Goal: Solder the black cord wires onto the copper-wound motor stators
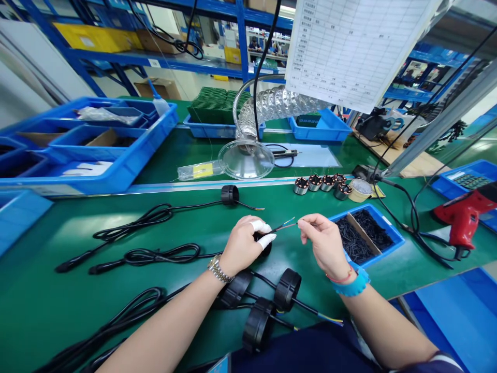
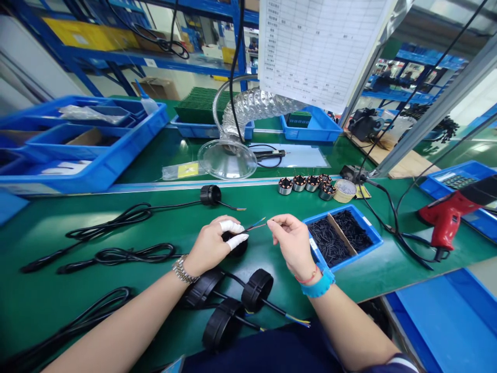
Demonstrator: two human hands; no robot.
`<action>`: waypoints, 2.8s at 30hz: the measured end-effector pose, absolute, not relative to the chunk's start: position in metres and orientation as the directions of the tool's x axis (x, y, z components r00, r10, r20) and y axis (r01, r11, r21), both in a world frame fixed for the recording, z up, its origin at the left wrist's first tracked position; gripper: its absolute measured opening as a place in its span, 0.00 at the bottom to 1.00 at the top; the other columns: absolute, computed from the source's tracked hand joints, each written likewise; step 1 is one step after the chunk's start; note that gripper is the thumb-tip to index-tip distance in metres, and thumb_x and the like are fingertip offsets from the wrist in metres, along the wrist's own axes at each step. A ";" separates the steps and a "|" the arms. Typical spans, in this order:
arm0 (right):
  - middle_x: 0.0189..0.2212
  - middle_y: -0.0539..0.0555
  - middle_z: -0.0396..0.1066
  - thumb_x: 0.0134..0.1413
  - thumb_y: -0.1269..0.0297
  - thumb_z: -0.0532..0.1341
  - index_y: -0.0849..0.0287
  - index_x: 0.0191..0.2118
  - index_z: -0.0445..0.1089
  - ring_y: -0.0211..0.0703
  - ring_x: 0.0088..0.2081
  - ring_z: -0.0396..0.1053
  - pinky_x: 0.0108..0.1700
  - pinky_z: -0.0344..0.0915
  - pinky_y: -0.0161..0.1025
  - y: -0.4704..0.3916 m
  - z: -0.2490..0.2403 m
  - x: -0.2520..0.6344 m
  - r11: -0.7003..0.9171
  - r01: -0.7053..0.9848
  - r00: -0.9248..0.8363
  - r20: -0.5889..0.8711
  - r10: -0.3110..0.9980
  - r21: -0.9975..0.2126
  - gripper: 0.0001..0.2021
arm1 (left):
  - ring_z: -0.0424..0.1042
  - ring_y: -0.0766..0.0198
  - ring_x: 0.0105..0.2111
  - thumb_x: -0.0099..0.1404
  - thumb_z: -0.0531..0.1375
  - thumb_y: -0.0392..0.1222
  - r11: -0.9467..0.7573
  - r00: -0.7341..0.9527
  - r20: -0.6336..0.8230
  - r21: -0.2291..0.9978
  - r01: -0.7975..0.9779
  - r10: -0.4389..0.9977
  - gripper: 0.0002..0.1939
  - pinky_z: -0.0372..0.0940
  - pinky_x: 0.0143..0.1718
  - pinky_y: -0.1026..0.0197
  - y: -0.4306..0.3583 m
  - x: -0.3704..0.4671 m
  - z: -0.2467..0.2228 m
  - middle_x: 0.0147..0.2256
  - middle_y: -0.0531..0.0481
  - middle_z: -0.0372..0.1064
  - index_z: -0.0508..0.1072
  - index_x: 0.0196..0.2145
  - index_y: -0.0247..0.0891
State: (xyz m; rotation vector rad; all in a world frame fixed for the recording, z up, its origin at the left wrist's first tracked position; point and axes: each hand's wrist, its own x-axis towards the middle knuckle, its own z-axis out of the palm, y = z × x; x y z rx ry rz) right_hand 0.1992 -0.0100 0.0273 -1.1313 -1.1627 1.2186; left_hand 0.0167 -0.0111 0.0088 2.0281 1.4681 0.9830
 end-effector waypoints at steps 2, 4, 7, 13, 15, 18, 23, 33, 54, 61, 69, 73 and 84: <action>0.18 0.46 0.63 0.44 0.62 0.62 0.61 0.27 0.66 0.30 0.18 0.59 0.21 0.55 0.31 -0.010 0.027 0.196 0.015 -0.122 0.014 0.013 1.000 -0.992 0.08 | 0.67 0.61 0.34 0.53 0.61 0.42 -0.329 0.162 0.296 0.702 0.631 0.941 0.05 0.62 0.39 0.56 -0.011 0.017 0.009 0.31 0.49 0.70 0.71 0.25 0.37; 0.18 0.47 0.64 0.45 0.62 0.62 0.62 0.28 0.66 0.31 0.19 0.60 0.22 0.56 0.31 -0.010 0.027 0.193 -0.007 -0.177 0.004 -0.008 1.000 -0.984 0.08 | 0.67 0.61 0.34 0.53 0.61 0.41 -0.329 0.157 0.300 0.700 0.634 0.941 0.05 0.62 0.39 0.56 -0.011 0.018 0.010 0.31 0.49 0.70 0.71 0.25 0.37; 0.19 0.48 0.66 0.46 0.63 0.61 0.62 0.29 0.67 0.32 0.21 0.62 0.24 0.58 0.32 -0.011 0.028 0.189 -0.043 -0.259 -0.048 -0.032 0.998 -0.965 0.07 | 0.67 0.61 0.33 0.53 0.61 0.41 -0.333 0.163 0.300 0.697 0.635 0.940 0.05 0.61 0.39 0.57 -0.012 0.017 0.011 0.30 0.49 0.69 0.70 0.24 0.37; 0.18 0.48 0.66 0.42 0.63 0.63 0.63 0.25 0.66 0.31 0.18 0.61 0.21 0.58 0.30 -0.010 0.022 0.174 -0.101 -0.138 -0.125 -0.084 0.989 -0.985 0.08 | 0.66 0.60 0.34 0.53 0.61 0.41 -0.347 0.163 0.323 0.665 0.661 0.932 0.06 0.61 0.39 0.57 -0.012 0.020 0.012 0.29 0.48 0.69 0.69 0.24 0.36; 0.18 0.48 0.65 0.41 0.62 0.64 0.63 0.24 0.66 0.30 0.18 0.60 0.21 0.57 0.30 -0.007 0.018 0.170 -0.097 -0.083 -0.122 -0.086 0.989 -0.992 0.10 | 0.66 0.59 0.34 0.55 0.59 0.41 -0.332 0.172 0.303 0.629 0.703 0.937 0.06 0.61 0.39 0.55 -0.011 0.023 0.014 0.29 0.47 0.69 0.69 0.24 0.36; 0.19 0.48 0.66 0.42 0.58 0.62 0.63 0.28 0.65 0.31 0.19 0.62 0.22 0.59 0.30 -0.002 0.011 0.168 -0.110 0.038 -0.161 -0.114 0.980 -0.993 0.12 | 0.66 0.56 0.40 0.58 0.57 0.43 -0.331 0.239 0.232 0.567 0.754 0.943 0.09 0.60 0.44 0.54 -0.004 0.019 0.021 0.35 0.43 0.70 0.71 0.32 0.35; 0.24 0.53 0.69 0.47 0.56 0.57 0.64 0.37 0.65 0.36 0.24 0.67 0.27 0.64 0.34 0.006 -0.002 0.169 -0.126 0.244 -0.348 -0.208 0.914 -0.962 0.15 | 0.65 0.58 0.47 0.57 0.57 0.46 -0.348 0.374 0.063 0.533 0.772 0.925 0.20 0.58 0.49 0.59 0.001 -0.056 0.039 0.48 0.46 0.66 0.66 0.48 0.39; 0.21 0.47 0.67 0.45 0.62 0.59 0.60 0.25 0.71 0.34 0.24 0.61 0.28 0.55 0.32 0.034 -0.008 0.139 0.281 0.499 -0.550 -0.049 0.834 -0.820 0.08 | 0.67 0.55 0.44 0.57 0.53 0.46 -0.046 0.077 -0.266 0.119 0.992 0.961 0.17 0.61 0.44 0.58 -0.057 -0.220 0.007 0.45 0.48 0.68 0.68 0.45 0.42; 0.38 0.55 0.69 0.56 0.61 0.51 0.56 0.41 0.66 0.42 0.37 0.69 0.37 0.65 0.37 -0.051 0.062 0.230 0.727 0.593 -0.789 -0.068 0.611 -0.347 0.11 | 0.66 0.60 0.41 0.62 0.49 0.49 -0.024 0.203 -0.356 0.448 0.894 0.912 0.19 0.60 0.43 0.62 -0.135 -0.191 0.015 0.43 0.48 0.65 0.65 0.49 0.42; 0.40 0.57 0.68 0.53 0.70 0.53 0.57 0.45 0.64 0.43 0.40 0.67 0.41 0.63 0.38 -0.034 0.043 0.141 0.841 0.335 -0.932 -0.016 0.363 -0.426 0.13 | 0.66 0.62 0.39 0.64 0.45 0.46 -0.061 0.244 -0.343 0.467 0.882 0.907 0.16 0.60 0.43 0.63 -0.128 -0.186 0.022 0.40 0.48 0.65 0.68 0.41 0.40; 0.31 0.52 0.70 0.53 0.69 0.52 0.60 0.35 0.69 0.38 0.31 0.67 0.35 0.62 0.35 0.023 0.037 0.102 0.418 0.335 -0.778 0.003 0.629 -0.844 0.08 | 0.64 0.55 0.45 0.63 0.46 0.50 -0.002 0.037 -0.147 0.226 0.974 0.988 0.19 0.59 0.47 0.55 -0.115 -0.197 0.041 0.45 0.46 0.66 0.69 0.44 0.41; 0.13 0.48 0.63 0.53 0.69 0.50 0.63 0.24 0.65 0.33 0.14 0.61 0.17 0.58 0.30 0.041 0.018 0.099 0.185 0.387 -0.740 -0.185 0.646 -0.903 0.11 | 0.62 0.55 0.48 0.63 0.49 0.48 -0.151 0.134 0.108 0.160 0.976 0.985 0.20 0.56 0.51 0.54 -0.083 -0.137 0.047 0.48 0.45 0.65 0.66 0.49 0.39; 0.18 0.50 0.68 0.51 0.74 0.50 0.64 0.29 0.70 0.33 0.19 0.67 0.22 0.64 0.30 0.027 0.016 0.145 -0.010 0.401 -0.567 -0.257 0.783 -0.916 0.10 | 0.66 0.61 0.33 0.62 0.51 0.41 -0.418 0.398 0.157 0.524 0.742 0.904 0.09 0.60 0.36 0.59 -0.024 -0.005 0.029 0.31 0.49 0.69 0.69 0.32 0.39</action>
